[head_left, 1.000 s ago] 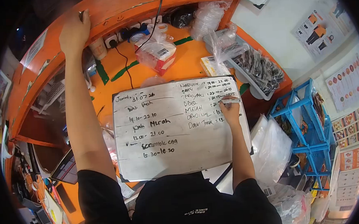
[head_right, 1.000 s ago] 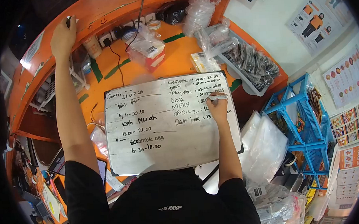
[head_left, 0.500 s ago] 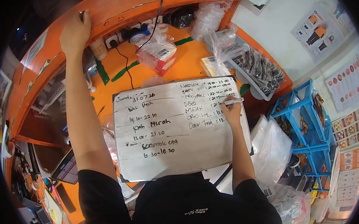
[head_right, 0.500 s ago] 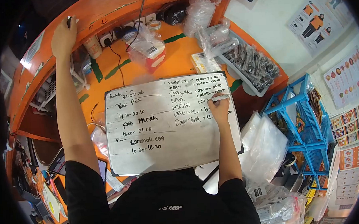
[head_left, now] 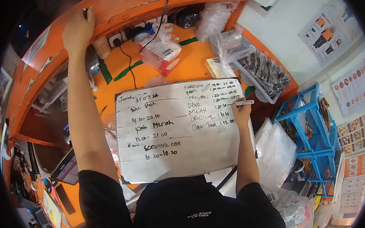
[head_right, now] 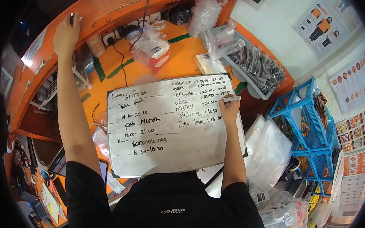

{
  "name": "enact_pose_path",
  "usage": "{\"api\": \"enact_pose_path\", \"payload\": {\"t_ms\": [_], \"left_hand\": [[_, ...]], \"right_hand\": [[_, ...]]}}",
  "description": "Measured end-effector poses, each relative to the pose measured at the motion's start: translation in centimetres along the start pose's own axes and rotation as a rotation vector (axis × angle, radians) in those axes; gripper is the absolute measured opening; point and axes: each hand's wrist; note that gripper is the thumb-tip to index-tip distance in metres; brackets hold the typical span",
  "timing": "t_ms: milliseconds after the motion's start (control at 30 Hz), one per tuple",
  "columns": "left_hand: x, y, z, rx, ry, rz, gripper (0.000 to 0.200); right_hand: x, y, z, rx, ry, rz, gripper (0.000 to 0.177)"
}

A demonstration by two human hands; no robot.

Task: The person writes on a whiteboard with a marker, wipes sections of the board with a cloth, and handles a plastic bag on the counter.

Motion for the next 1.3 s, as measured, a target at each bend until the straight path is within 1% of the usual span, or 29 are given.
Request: {"api": "enact_pose_path", "payload": {"t_ms": [67, 133, 200, 233, 300, 367, 433, 467, 533, 667, 733, 833, 867, 900, 967, 1033, 1200, 1300], "left_hand": [[0.2, 0.4, -0.1, -0.008, -0.002, -0.009, 0.048], [1.0, 1.6, 0.2, -0.123, 0.051, 0.004, 0.056], [1.0, 1.7, 0.4, -0.105, 0.04, 0.006, 0.056], [1.1, 1.7, 0.4, -0.084, 0.031, 0.005, 0.056], [1.1, 1.8, 0.4, -0.08, 0.029, 0.006, 0.056], [1.2, 1.9, 0.4, -0.076, 0.026, 0.005, 0.056], [1.1, 1.8, 0.2, -0.117, 0.031, -0.021, 0.055], [1.0, 1.7, 0.2, -0.115, 0.029, -0.02, 0.055], [1.1, 1.6, 0.2, -0.106, 0.043, -0.02, 0.055], [0.8, 1.3, 0.1, -0.115, 0.031, 0.004, 0.055], [0.8, 1.4, 0.1, -0.106, 0.022, 0.0, 0.056], [1.0, 1.6, 0.2, -0.113, 0.031, -0.022, 0.056], [1.1, 1.6, 0.2, -0.111, 0.028, -0.015, 0.056], [1.0, 1.6, 0.1, -0.106, 0.025, -0.02, 0.056], [0.8, 1.2, 0.0, -0.101, 0.02, -0.021, 0.056], [0.7, 1.0, -0.1, -0.047, -0.008, -0.02, 0.048], [0.9, 1.2, 0.1, -0.055, 0.003, -0.011, 0.048], [0.9, 1.3, 0.2, -0.046, 0.009, -0.022, 0.048]], "right_hand": [[0.3, -0.1, 0.1, 0.008, 0.039, -0.028, 0.012], [-1.0, -0.3, 0.4, 0.016, 0.076, -0.053, 0.012], [-2.3, -0.4, 1.0, -0.067, 0.036, -0.252, 0.011], [-2.1, -0.5, 1.2, -0.065, 0.036, -0.25, 0.011], [-1.8, -1.0, 1.5, -0.14, -0.011, -0.267, 0.016], [-1.9, -1.3, 1.7, -0.13, 0.007, -0.257, 0.013], [-1.8, -1.8, 1.7, -0.107, 0.166, -0.226, 0.011], [-1.8, -1.6, 1.7, -0.105, 0.166, -0.227, 0.011], [-3.7, -0.9, 1.7, -0.166, -0.062, -0.152, 0.011], [-1.5, -0.5, 1.2, -0.187, -0.005, -0.247, 0.014], [-1.8, 0.8, 0.4, -0.101, 0.049, -0.113, 0.013], [0.1, 1.7, -1.1, -0.028, 0.066, -0.095, 0.016], [1.1, 1.7, -1.2, -0.031, -0.023, -0.136, 0.016], [1.0, 2.0, -1.4, -0.024, -0.021, -0.132, 0.016], [0.9, 2.2, -1.5, -0.057, -0.089, -0.187, 0.017], [0.9, 2.3, -1.5, -0.064, -0.081, -0.185, 0.017], [1.8, 2.2, -1.5, -0.096, -0.026, -0.142, 0.016], [1.8, 2.1, -1.5, -0.074, -0.018, -0.133, 0.015]]}}
Point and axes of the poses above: each hand's wrist, its own z-axis away from the middle knuckle, its own y-axis out of the back of the hand, x = y × z, and after that the axes turned 10 degrees about -z, right-handed
